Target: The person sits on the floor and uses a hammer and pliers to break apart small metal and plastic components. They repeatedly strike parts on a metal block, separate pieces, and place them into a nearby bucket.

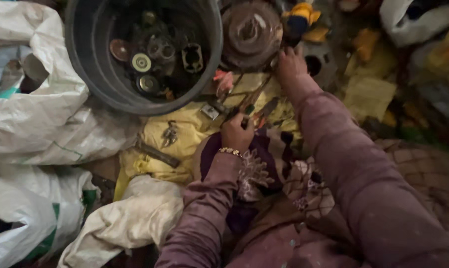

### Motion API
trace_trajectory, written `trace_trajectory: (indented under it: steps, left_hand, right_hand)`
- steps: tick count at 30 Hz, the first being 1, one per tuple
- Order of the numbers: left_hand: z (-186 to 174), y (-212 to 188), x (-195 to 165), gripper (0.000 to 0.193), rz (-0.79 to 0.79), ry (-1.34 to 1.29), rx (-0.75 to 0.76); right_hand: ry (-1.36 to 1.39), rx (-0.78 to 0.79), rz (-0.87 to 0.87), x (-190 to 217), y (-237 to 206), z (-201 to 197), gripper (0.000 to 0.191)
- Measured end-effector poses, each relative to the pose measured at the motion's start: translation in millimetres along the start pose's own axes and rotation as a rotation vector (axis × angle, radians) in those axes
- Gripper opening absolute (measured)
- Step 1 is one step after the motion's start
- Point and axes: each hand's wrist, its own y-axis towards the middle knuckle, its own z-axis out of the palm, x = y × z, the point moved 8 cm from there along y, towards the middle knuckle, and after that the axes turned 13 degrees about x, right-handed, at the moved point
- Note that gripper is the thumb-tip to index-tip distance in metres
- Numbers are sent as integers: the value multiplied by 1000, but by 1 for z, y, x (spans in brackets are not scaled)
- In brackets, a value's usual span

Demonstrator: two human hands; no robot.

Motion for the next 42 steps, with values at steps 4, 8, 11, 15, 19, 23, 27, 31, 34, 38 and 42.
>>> trace_trajectory:
  steps: [4, 8, 11, 15, 19, 23, 27, 31, 34, 38, 42]
  left_hand:
    - [0, 3, 1, 18, -55, -15, 41]
    - [1, 6, 2, 18, -41, -16, 40]
    - [0, 5, 3, 17, -16, 14, -1]
    - [1, 5, 3, 15, 48, 12, -32]
    - [1, 5, 2, 15, 54, 21, -47]
    - [5, 6, 11, 17, -83, 59, 20]
    - [2, 5, 4, 16, 41, 61, -42]
    - [6, 5, 13, 17, 1, 19, -35]
    - [9, 7, 19, 17, -1, 10, -16]
    - [8, 8, 18, 18, 56, 56, -52]
    - [8, 8, 19, 18, 48, 19, -32]
  right_hand:
    - [-213, -73, -22, 13, -6, 16, 26]
    - [-39, -86, 24, 13, -11, 13, 27]
    - [729, -10, 243, -30, -34, 18, 40]
    - [1828, -165, 416, -105, -75, 20, 52]
    - [1147, -42, 519, -150, -76, -5, 28]
    - [368, 395, 478, -129, -40, 0, 34]
    - [109, 527, 477, -105, -29, 7, 35]
    - [142, 397, 511, -110, -43, -1, 37]
    - [348, 198, 588, -129, -76, -19, 39]
    - [421, 458, 421, -147, -119, -23, 43]
    - [364, 149, 517, -231, -108, -112, 43]
